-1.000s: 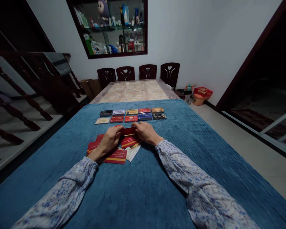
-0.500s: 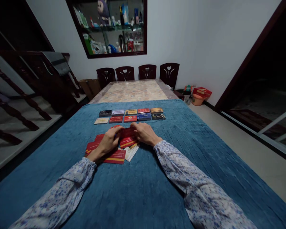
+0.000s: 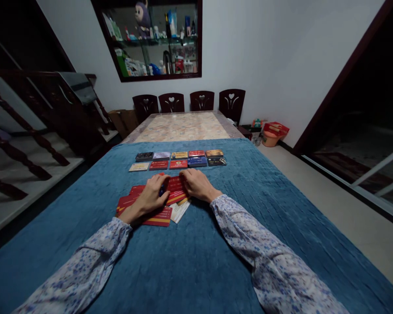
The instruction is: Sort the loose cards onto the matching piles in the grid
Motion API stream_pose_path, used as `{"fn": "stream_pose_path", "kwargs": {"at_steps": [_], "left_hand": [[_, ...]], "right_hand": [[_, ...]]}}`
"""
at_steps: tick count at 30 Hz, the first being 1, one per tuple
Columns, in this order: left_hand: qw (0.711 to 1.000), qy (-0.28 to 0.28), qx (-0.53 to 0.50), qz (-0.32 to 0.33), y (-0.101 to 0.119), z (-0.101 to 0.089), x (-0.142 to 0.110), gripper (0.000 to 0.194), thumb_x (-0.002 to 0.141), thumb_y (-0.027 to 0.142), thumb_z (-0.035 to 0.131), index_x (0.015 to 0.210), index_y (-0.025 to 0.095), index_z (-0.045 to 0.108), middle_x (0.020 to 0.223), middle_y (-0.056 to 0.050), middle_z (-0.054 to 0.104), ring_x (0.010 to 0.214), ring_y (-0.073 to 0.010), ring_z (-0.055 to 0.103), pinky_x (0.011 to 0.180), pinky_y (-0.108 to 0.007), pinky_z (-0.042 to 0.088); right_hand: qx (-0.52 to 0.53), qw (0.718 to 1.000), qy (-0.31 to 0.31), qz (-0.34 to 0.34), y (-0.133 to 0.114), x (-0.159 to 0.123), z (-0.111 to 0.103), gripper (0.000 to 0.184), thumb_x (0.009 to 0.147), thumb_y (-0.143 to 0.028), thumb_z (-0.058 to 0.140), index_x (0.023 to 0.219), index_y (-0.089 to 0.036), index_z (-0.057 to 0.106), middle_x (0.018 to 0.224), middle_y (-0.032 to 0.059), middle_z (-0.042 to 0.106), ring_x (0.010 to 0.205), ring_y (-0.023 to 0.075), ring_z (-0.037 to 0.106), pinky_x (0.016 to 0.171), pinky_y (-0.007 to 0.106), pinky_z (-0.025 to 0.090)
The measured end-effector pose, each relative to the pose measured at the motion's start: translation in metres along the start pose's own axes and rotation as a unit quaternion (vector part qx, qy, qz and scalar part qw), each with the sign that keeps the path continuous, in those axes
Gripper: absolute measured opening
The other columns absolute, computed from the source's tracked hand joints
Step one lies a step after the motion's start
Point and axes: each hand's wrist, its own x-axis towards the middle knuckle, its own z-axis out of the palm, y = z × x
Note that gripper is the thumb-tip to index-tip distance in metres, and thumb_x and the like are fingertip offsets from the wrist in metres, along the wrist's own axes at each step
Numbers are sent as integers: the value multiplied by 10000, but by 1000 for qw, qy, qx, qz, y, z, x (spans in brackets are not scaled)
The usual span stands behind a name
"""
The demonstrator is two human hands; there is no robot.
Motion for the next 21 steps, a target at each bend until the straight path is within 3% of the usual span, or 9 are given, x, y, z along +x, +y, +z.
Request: {"fn": "stream_pose_path", "kwargs": {"at_steps": [9, 16, 21], "left_hand": [[1000, -8, 5, 15, 3, -5, 1, 531, 806, 230, 589, 1328, 146, 543, 1191, -155, 579, 1117, -331, 551, 965, -507, 464], [1000, -7, 4, 26, -4, -1, 2, 595, 796, 204, 571, 1386, 140, 515, 1212, -156, 570, 1124, -324, 545, 974, -500, 461], [999, -17, 0, 31, -7, -1, 3, 596, 834, 193, 541, 1426, 142, 503, 1243, -168, 572, 1153, -326, 543, 987, -516, 458]], "right_hand": [[13, 1000, 12, -24, 7, 0, 1, 359, 864, -148, 565, 1221, -152, 596, 1045, 122, 631, 957, 249, 565, 828, 366, 474], [35, 998, 10, -50, 15, -1, 6, 521, 786, -222, 686, 1289, -161, 565, 1133, 133, 581, 1008, 271, 535, 879, 424, 501], [53, 997, 28, -43, 20, 0, 13, 574, 756, -154, 699, 1313, -191, 562, 1126, 120, 566, 1018, 269, 520, 884, 445, 506]]}}
